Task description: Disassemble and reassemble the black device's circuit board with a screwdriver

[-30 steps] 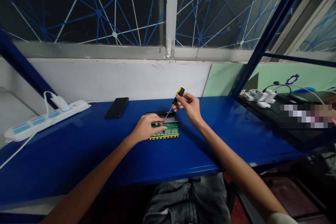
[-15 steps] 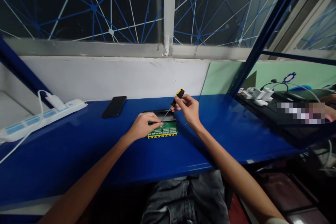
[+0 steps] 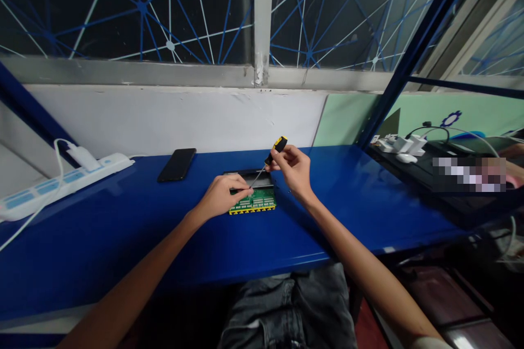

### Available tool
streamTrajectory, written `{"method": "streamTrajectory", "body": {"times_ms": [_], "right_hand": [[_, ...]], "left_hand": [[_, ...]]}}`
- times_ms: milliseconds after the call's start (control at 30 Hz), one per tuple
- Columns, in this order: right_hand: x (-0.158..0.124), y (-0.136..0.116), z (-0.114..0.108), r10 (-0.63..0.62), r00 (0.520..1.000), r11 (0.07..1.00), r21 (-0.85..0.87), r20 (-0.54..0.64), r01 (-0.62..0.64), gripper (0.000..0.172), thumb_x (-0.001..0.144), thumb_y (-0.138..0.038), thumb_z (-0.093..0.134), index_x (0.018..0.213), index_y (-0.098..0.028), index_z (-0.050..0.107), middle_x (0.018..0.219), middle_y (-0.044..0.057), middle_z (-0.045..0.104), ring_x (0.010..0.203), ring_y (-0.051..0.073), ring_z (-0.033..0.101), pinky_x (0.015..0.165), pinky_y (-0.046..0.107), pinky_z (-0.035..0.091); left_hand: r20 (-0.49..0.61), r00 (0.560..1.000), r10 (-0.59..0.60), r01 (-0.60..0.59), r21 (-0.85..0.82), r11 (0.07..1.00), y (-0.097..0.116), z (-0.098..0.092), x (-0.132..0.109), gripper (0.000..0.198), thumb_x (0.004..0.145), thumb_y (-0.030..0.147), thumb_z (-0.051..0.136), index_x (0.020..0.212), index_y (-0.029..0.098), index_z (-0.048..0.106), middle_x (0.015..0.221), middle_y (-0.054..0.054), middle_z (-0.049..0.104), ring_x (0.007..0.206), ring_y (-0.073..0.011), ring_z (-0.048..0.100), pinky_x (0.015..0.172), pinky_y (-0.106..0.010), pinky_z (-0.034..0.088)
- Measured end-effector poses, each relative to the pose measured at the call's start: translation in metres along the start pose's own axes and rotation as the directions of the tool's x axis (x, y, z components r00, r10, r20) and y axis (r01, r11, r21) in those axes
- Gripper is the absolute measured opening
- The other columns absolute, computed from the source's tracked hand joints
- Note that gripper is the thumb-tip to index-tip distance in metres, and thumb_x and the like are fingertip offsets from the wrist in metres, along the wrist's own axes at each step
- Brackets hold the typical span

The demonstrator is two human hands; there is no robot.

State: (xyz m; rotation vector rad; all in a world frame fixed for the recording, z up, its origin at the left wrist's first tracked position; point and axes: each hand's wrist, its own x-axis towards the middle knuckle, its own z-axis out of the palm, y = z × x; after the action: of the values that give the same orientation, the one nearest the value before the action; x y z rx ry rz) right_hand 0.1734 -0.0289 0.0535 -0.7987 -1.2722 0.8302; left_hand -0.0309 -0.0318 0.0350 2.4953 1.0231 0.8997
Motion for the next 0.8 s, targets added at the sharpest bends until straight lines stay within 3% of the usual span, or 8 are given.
{"method": "streamTrajectory", "body": {"times_ms": [367, 567, 800], "right_hand": [[-0.008, -0.001, 0.001, -0.080, 0.995, 0.994, -0.067, 0.060, 0.084, 0.031, 0.083, -0.047, 0.063, 0.096, -0.020, 0.060, 0.075, 0.003, 0.066, 0.064, 0.016, 0.066, 0.064, 0.034, 0.057], [-0.013, 0.001, 0.002, -0.105, 0.980, 0.984, -0.126, 0.170, 0.127, 0.028, 0.084, -0.046, 0.062, 0.096, -0.021, 0.061, 0.074, 0.000, 0.063, 0.062, 0.014, 0.063, 0.060, 0.031, 0.055], [-0.017, -0.001, 0.004, -0.120, 0.956, 0.956, -0.227, 0.269, 0.184, 0.028, 0.086, -0.045, 0.061, 0.100, -0.021, 0.061, 0.073, 0.000, 0.062, 0.061, 0.014, 0.062, 0.057, 0.028, 0.051]], "left_hand": [[0.030, 1.000, -0.006, 0.007, -0.033, 0.999, 0.003, -0.001, 0.001, 0.025, 0.088, 0.039, 0.061, 0.087, 0.019, 0.076, 0.086, -0.006, 0.070, 0.076, -0.0168, 0.064, 0.069, -0.028, 0.048], [0.082, 0.997, 0.005, 0.005, -0.125, 0.992, 0.005, -0.001, 0.001, 0.021, 0.087, 0.032, 0.061, 0.093, 0.018, 0.075, 0.090, -0.007, 0.072, 0.080, -0.0185, 0.065, 0.075, -0.031, 0.050], [0.116, 0.993, -0.019, 0.036, -0.144, 0.989, 0.004, 0.001, 0.000, 0.018, 0.085, 0.030, 0.062, 0.088, 0.018, 0.075, 0.088, -0.006, 0.074, 0.081, -0.0205, 0.067, 0.078, -0.034, 0.050]]}}
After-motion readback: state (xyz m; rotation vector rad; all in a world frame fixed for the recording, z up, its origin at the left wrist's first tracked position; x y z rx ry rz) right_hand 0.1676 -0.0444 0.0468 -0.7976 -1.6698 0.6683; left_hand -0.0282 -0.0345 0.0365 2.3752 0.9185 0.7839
